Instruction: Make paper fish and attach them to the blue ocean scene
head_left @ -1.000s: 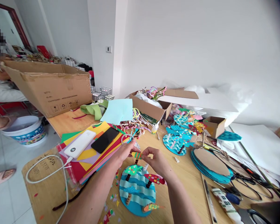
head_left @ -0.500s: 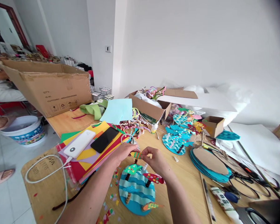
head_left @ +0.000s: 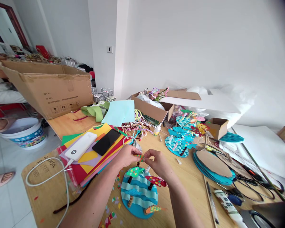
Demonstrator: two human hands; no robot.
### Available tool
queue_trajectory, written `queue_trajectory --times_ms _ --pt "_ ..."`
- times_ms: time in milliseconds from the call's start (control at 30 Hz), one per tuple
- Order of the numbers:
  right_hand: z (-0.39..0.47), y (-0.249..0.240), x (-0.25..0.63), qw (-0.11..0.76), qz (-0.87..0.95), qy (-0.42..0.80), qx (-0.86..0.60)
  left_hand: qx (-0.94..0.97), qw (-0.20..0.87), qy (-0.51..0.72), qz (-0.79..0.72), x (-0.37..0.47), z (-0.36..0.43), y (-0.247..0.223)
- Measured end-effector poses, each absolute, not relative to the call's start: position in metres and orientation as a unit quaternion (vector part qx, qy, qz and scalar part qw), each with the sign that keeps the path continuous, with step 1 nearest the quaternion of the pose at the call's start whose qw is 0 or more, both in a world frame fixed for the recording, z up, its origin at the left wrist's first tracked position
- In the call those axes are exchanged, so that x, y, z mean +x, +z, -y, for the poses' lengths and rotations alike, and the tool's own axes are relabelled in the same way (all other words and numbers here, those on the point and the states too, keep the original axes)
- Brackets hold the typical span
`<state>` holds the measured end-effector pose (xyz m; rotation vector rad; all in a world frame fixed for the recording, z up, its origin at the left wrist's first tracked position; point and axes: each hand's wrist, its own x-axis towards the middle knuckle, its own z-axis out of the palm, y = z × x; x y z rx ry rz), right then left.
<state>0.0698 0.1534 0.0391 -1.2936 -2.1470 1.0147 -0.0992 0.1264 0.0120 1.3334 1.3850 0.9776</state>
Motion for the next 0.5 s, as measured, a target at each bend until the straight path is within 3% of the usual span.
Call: queue_trajectory --times_ms 500 --pt "-0.152 0.042 0.070 0.212 0.778 0.359 -0.470 0.563 0.424 0.378 -0.600 -0.095 -0.122 0.022"
